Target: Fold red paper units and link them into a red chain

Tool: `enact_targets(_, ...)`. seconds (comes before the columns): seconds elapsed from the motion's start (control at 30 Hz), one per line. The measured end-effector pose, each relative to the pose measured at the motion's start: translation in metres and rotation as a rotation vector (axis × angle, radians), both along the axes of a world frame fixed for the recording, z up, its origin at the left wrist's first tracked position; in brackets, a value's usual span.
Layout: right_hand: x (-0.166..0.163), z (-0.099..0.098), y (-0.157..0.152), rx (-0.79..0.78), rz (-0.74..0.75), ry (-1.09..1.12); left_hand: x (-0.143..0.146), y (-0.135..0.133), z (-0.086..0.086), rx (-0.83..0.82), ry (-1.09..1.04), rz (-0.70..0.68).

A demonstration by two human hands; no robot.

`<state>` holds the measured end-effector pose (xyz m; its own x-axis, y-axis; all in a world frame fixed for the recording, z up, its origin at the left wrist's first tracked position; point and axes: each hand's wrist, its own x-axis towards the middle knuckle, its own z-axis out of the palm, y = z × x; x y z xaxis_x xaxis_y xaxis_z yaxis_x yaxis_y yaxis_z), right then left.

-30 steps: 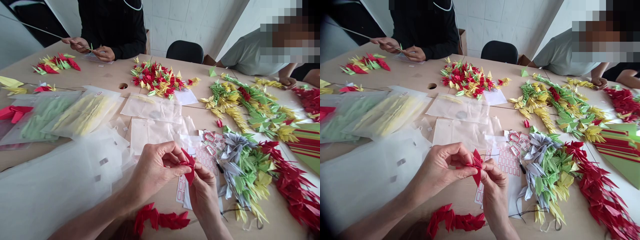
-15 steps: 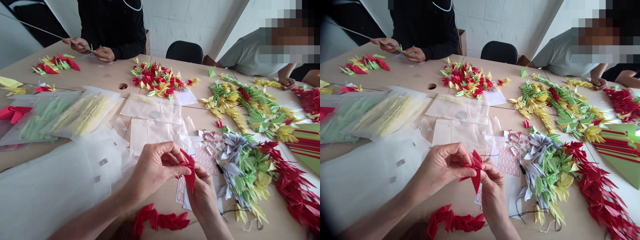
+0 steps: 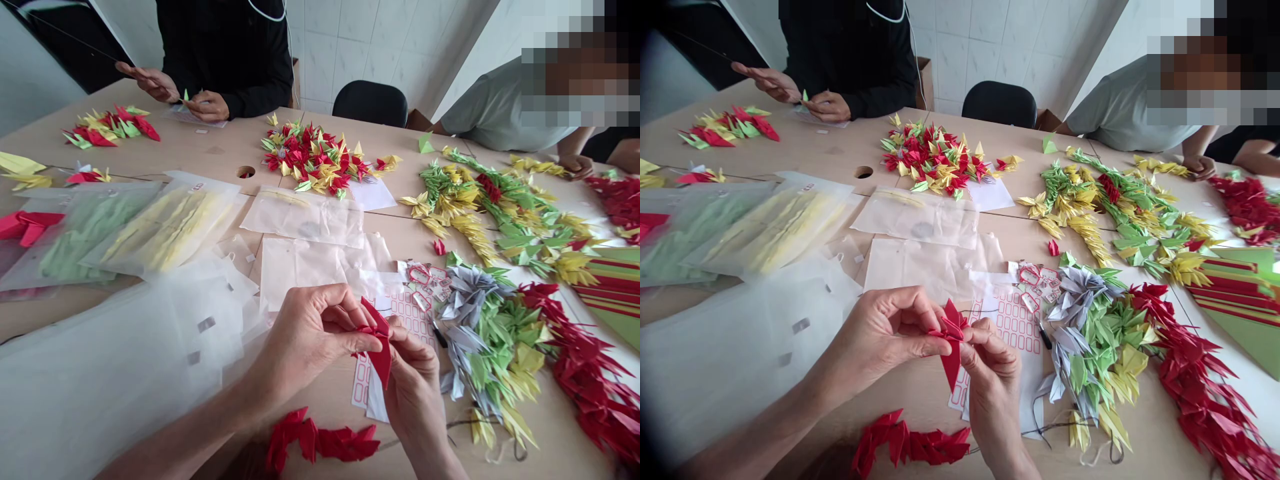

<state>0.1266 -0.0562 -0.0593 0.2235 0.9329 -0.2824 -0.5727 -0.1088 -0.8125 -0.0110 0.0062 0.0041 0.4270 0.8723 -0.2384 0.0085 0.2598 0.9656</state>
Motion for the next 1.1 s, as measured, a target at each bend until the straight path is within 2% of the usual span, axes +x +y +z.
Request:
enact_targets(0.2,-0.0017,0.0011,0.0005,-0.044,0.016,0.034,0.001,0.0002,0.0016,-0.032,0.002,0.011)
enact_targets(0.5,-0.0008,0.0029,0.0027,0.003,0.041,0.047,0.0004,0.0011,0.0,-0.058,-0.029,-0.014)
enact_targets(1.1,-0.0018,0.0012,0.0012,-0.049,0.033,0.114,0.0001,0.0017,0.0017,-0.05,-0.003,-0.006)
